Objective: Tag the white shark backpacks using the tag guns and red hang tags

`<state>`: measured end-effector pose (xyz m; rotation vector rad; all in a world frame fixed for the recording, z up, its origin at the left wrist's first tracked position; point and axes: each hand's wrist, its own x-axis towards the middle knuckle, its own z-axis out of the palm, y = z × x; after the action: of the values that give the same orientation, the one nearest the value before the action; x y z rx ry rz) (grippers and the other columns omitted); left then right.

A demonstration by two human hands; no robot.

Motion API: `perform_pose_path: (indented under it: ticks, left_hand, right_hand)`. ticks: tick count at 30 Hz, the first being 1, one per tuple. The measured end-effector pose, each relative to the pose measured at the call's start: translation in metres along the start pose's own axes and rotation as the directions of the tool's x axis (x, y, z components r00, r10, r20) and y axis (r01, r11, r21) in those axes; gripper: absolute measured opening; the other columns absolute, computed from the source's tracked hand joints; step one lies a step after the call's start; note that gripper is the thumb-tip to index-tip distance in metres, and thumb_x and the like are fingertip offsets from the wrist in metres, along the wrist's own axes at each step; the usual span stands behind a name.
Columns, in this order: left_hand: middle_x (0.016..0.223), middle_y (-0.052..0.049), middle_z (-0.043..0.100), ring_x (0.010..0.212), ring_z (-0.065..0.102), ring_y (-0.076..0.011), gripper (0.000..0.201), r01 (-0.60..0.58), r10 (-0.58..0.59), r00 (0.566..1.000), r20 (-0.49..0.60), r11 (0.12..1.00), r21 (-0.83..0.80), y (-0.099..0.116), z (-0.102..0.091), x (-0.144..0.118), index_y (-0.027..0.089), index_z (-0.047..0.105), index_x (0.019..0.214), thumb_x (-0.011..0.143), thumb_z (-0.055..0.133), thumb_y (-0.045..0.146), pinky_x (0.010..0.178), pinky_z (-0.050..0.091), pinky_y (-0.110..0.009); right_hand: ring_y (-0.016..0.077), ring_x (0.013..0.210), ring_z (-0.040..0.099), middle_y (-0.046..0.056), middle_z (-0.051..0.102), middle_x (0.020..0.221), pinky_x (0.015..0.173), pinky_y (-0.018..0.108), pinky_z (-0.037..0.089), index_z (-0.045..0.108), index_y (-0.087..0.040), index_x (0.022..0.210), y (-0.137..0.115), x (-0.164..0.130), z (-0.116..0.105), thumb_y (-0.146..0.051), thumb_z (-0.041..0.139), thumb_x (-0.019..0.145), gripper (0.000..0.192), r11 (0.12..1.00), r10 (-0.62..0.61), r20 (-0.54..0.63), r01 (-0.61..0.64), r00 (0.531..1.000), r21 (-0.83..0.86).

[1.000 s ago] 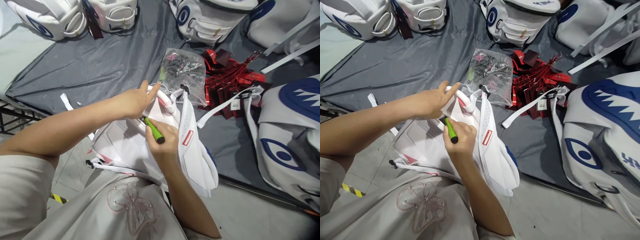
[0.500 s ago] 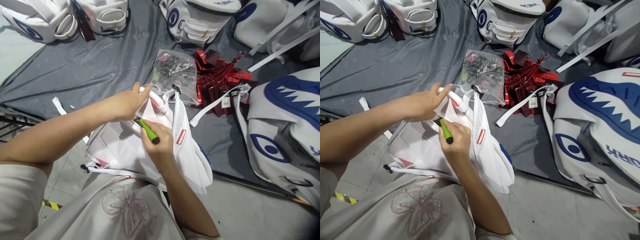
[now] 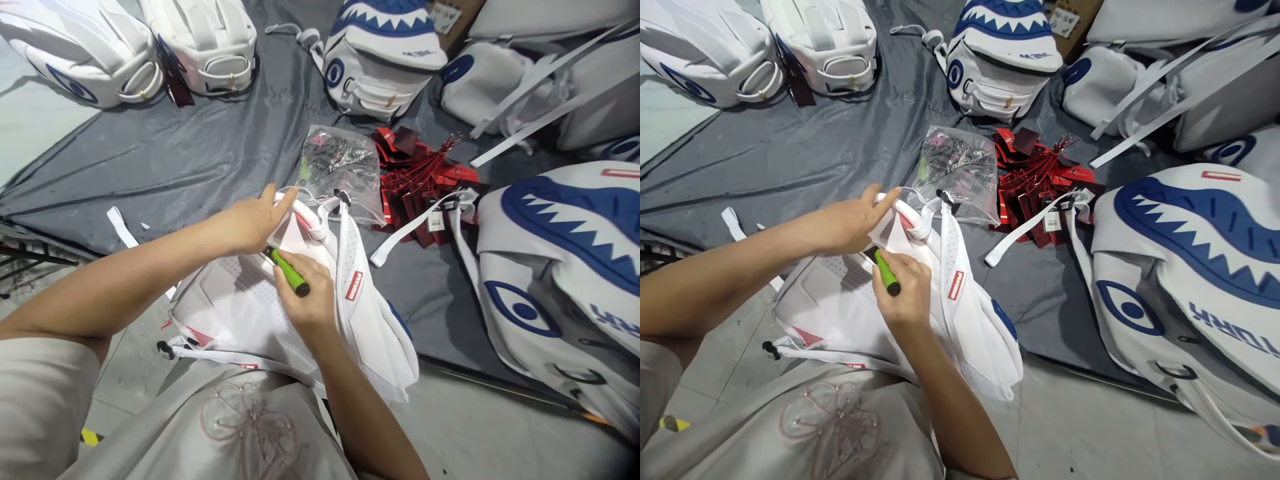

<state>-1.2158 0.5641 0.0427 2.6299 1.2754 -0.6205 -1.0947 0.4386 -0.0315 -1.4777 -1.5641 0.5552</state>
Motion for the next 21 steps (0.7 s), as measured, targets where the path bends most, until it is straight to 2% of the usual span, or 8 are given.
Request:
perform_pose_path:
  ticks: [7,11,13,15,17,18,19,21]
  left_hand:
    - [0.161,-0.027,0.016,0.117,0.064,-0.0330,0.102,-0.006,0.004,0.999,-0.038,0.999,-0.034,0.000,0.002,-0.001,0.021,-0.007,0.160,0.081,0.055,0.007,0.089,0.054,-0.037]
    - [0.162,-0.025,0.017,0.121,0.061,-0.0368,0.098,0.002,-0.007,0.997,-0.077,0.998,-0.067,-0.001,0.004,-0.008,0.021,-0.004,0.161,0.083,0.054,0.009,0.089,0.055,-0.042]
    - [0.162,-0.024,0.018,0.120,0.062,-0.0372,0.096,0.000,-0.008,0.994,-0.109,0.997,-0.073,-0.001,0.007,-0.012,0.023,-0.002,0.161,0.083,0.052,0.008,0.088,0.056,-0.044]
    - [0.161,-0.023,0.020,0.119,0.063,-0.0373,0.095,0.006,-0.016,0.990,-0.138,0.997,-0.071,-0.002,0.010,-0.016,0.024,0.000,0.162,0.083,0.050,0.006,0.085,0.057,-0.044]
    - [0.161,-0.023,0.022,0.121,0.062,-0.0371,0.093,0.016,-0.026,0.989,-0.145,0.998,-0.064,-0.002,0.012,-0.016,0.024,0.001,0.162,0.083,0.048,0.006,0.084,0.058,-0.044]
    - [0.161,-0.022,0.022,0.122,0.061,-0.0369,0.093,0.024,-0.032,0.990,-0.137,0.998,-0.061,-0.002,0.012,-0.016,0.024,0.001,0.162,0.083,0.048,0.005,0.085,0.058,-0.044]
    - [0.162,-0.022,0.021,0.124,0.060,-0.0366,0.093,0.030,-0.037,0.992,-0.125,0.998,-0.058,-0.001,0.012,-0.015,0.024,0.001,0.162,0.083,0.047,0.005,0.085,0.058,-0.044]
    - [0.163,-0.022,0.019,0.125,0.059,-0.0362,0.093,0.040,-0.045,0.993,-0.108,0.998,-0.049,0.000,0.012,-0.013,0.022,0.001,0.162,0.083,0.047,0.005,0.085,0.058,-0.044]
  right_hand:
    - [0.0237,0.101,0.069,0.007,0.075,0.106,0.096,0.042,0.050,0.075,-0.022,0.109,0.002,0.001,0.006,-0.028,0.063,0.089,0.024,0.999,0.037,-0.008,-0.038,0.999,-0.025]
    - [0.0238,0.093,0.071,0.004,0.077,0.098,0.093,0.041,0.051,0.076,-0.024,0.097,-0.013,0.004,-0.022,-0.026,0.065,0.087,0.015,0.997,0.078,0.100,-0.077,0.992,-0.005]
    - [0.0234,0.096,0.071,0.004,0.077,0.099,0.094,0.040,0.052,0.075,-0.024,0.092,-0.017,0.009,-0.051,-0.027,0.063,0.089,0.012,0.999,0.036,0.003,-0.036,0.999,0.033]
    - [0.0228,0.103,0.070,0.005,0.076,0.107,0.095,0.039,0.052,0.071,-0.023,0.093,-0.008,0.020,-0.082,-0.026,0.058,0.092,0.014,0.999,-0.022,-0.220,0.031,0.975,0.038]
    - [0.0223,0.104,0.069,0.008,0.074,0.110,0.094,0.038,0.053,0.068,-0.020,0.100,0.017,0.039,-0.105,-0.022,0.051,0.094,0.019,0.995,-0.060,-0.401,0.024,0.914,-0.095]
    - [0.0220,0.101,0.069,0.009,0.073,0.109,0.092,0.037,0.053,0.067,-0.019,0.105,0.035,0.052,-0.111,-0.019,0.048,0.094,0.022,0.975,-0.066,-0.402,-0.027,0.913,-0.222]
    - [0.0220,0.098,0.069,0.010,0.073,0.107,0.090,0.036,0.053,0.067,-0.016,0.110,0.055,0.065,-0.113,-0.016,0.047,0.093,0.026,0.925,-0.044,-0.317,-0.082,0.947,-0.371]
    - [0.0220,0.098,0.069,0.012,0.073,0.110,0.087,0.032,0.053,0.068,-0.014,0.113,0.094,0.093,-0.106,-0.010,0.051,0.089,0.030,0.756,0.133,0.050,-0.069,0.990,-0.651]
